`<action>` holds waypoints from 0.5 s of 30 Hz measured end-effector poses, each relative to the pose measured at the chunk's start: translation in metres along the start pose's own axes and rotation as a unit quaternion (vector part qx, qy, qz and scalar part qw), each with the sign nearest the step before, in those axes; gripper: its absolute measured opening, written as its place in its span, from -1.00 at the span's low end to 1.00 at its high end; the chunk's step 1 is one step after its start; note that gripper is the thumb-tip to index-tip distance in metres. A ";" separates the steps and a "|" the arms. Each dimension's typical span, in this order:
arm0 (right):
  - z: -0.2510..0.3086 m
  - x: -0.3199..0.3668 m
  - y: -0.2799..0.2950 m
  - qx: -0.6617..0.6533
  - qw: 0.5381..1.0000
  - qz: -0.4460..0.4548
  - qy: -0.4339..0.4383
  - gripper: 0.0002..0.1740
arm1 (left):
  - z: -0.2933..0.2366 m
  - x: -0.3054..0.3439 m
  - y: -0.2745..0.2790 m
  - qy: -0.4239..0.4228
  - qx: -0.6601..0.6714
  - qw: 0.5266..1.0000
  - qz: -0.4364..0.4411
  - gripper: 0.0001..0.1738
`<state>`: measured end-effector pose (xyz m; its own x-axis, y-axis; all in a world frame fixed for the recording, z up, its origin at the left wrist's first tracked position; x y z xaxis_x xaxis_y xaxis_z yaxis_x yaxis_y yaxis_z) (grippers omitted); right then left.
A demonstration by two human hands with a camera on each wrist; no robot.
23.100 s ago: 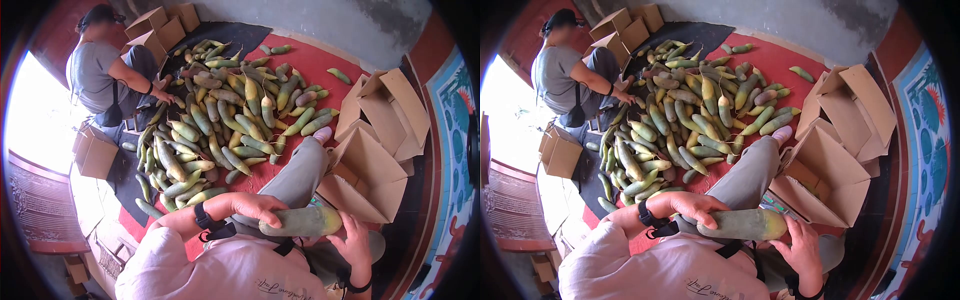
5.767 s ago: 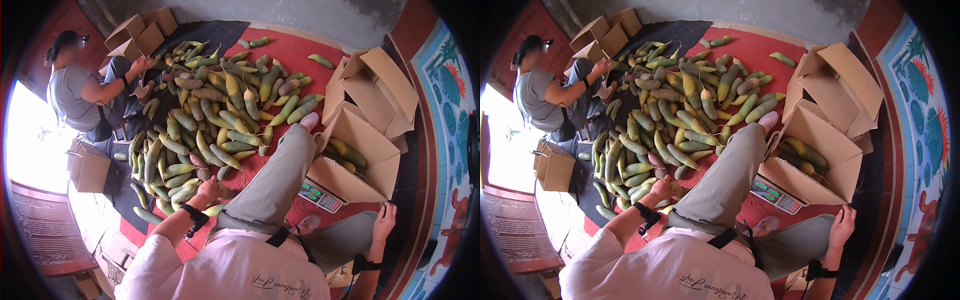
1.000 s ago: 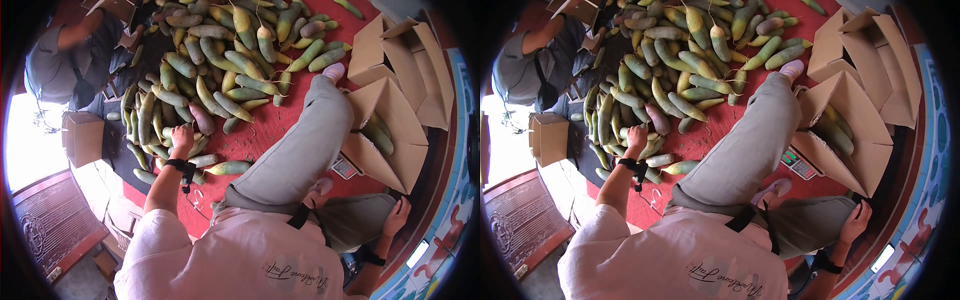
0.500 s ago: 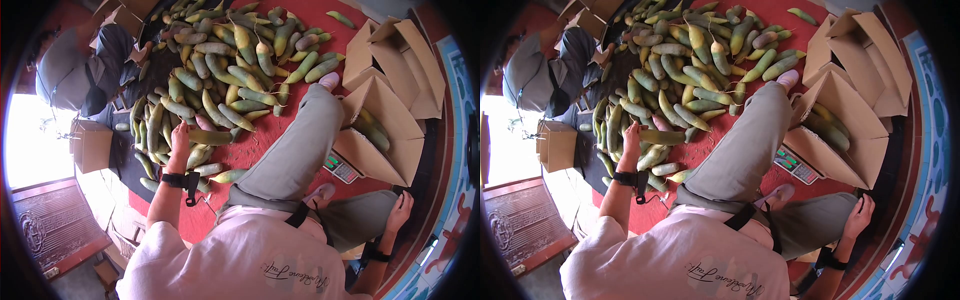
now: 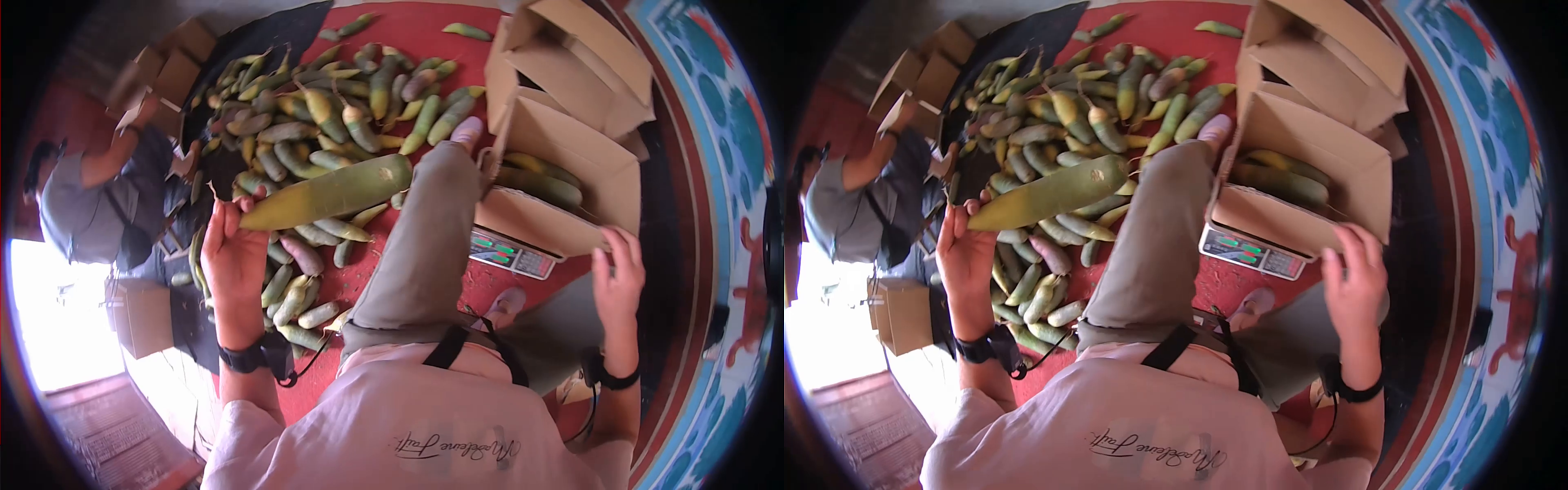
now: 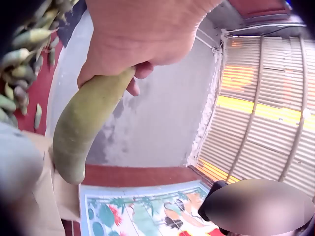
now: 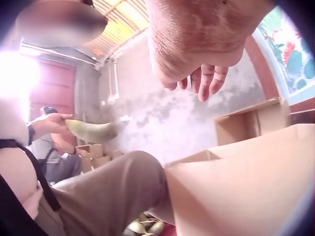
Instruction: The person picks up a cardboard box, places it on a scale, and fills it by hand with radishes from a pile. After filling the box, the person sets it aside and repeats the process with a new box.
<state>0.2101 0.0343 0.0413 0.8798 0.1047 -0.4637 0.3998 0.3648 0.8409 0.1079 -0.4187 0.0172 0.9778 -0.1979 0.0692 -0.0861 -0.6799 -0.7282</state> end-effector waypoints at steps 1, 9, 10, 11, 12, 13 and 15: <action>0.017 -0.010 0.000 -0.022 0.999 0.004 0.032 -0.59 | 0.006 -0.001 -0.012 0.009 0.007 1.000 0.019 -0.60; 0.072 -0.014 -0.032 -0.168 0.974 0.069 0.138 -0.25 | 0.089 -0.002 -0.083 0.180 0.072 0.977 0.091 -0.54; 0.068 -0.008 -0.031 -0.181 0.975 0.070 0.105 -0.28 | 0.093 -0.003 -0.086 0.184 0.074 0.975 0.096 -0.54; 0.066 -0.004 -0.028 -0.177 0.977 0.069 0.103 -0.28 | 0.096 -0.004 -0.088 0.203 0.079 0.972 0.083 -0.55; 0.063 -0.001 -0.026 -0.225 0.968 0.072 0.088 -0.31 | 0.100 -0.004 -0.089 0.221 0.085 0.969 0.070 -0.55; 0.060 0.002 -0.025 -0.274 0.956 0.076 0.073 -0.33 | 0.105 -0.005 -0.088 0.225 0.076 0.968 0.080 -0.55; 0.058 0.003 -0.023 -0.293 0.950 0.093 0.058 -0.36 | 0.116 -0.004 -0.087 0.242 0.057 0.964 0.089 -0.54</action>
<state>0.2187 -0.0272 0.0370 0.8732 0.3064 -0.3789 -0.0014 0.7792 0.6267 0.1332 -0.2768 0.0015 0.7432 -0.6299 0.2256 -0.1966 -0.5279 -0.8262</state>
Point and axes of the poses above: each hand's wrist, its own x-axis away from the middle knuckle, its own y-axis out of the back of the hand, z = x × y, the point moved 4 cm from there along -x, towards the middle knuckle, and after that the axes turned 10 degrees about y, right-handed, at the moved point
